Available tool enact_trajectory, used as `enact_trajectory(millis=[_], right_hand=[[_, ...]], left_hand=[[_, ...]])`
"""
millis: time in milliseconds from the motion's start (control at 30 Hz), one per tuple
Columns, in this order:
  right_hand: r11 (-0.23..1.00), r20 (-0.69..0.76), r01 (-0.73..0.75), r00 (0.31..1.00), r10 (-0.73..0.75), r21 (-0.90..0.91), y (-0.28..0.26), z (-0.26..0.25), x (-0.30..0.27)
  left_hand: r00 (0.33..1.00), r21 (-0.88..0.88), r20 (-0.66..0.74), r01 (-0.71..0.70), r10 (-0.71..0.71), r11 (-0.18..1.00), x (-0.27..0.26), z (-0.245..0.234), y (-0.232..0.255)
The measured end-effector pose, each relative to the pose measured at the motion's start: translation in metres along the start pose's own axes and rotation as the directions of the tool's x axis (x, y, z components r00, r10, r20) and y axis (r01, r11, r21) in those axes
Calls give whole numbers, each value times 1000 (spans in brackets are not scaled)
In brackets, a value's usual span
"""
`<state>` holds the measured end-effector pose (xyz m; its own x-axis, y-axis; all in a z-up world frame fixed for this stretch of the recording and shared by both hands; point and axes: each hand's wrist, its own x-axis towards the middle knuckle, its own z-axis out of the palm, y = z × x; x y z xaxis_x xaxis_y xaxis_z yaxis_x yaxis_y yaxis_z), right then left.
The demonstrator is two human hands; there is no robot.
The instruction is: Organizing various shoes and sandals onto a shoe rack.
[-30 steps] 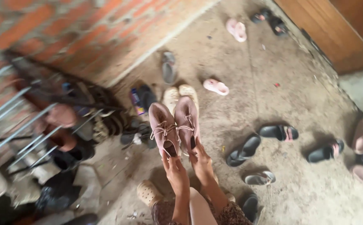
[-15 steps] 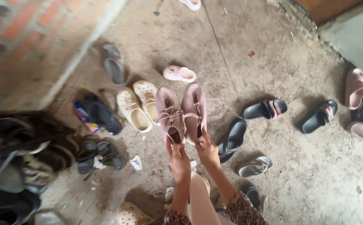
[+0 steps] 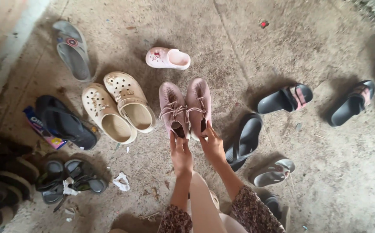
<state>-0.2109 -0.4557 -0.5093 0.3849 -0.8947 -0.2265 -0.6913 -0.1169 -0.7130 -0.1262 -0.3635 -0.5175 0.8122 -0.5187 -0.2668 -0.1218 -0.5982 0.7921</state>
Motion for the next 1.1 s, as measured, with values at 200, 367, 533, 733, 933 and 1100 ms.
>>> enact_trajectory(millis=[200,367,533,733,933,1100], right_hand=[[999,81,6,997,-3,-37,46,31,8],[978,87,196,978,-189,-72,52,30,1],[977,253,145,962,-102,-154,23,22,-4],[782,306,443,892,-334,-439,-27,2,-18],[801,240,441,897,-372,-404,-122,-40,-39],[731,297,545,838,-458,-410,-202,-62,-66]], left_hand=[[973,94,187,117,-133,989,13,18,-36],[965,267,245,29,-97,963,7,30,-57],[922,639,331,-64,-199,767,6,19,-21],[945,670,309,-137,-107,730,-5,-27,34],[993,580,99,-105,59,808,-25,-98,85],[996,582,2,-71,86,810,-45,-175,126]])
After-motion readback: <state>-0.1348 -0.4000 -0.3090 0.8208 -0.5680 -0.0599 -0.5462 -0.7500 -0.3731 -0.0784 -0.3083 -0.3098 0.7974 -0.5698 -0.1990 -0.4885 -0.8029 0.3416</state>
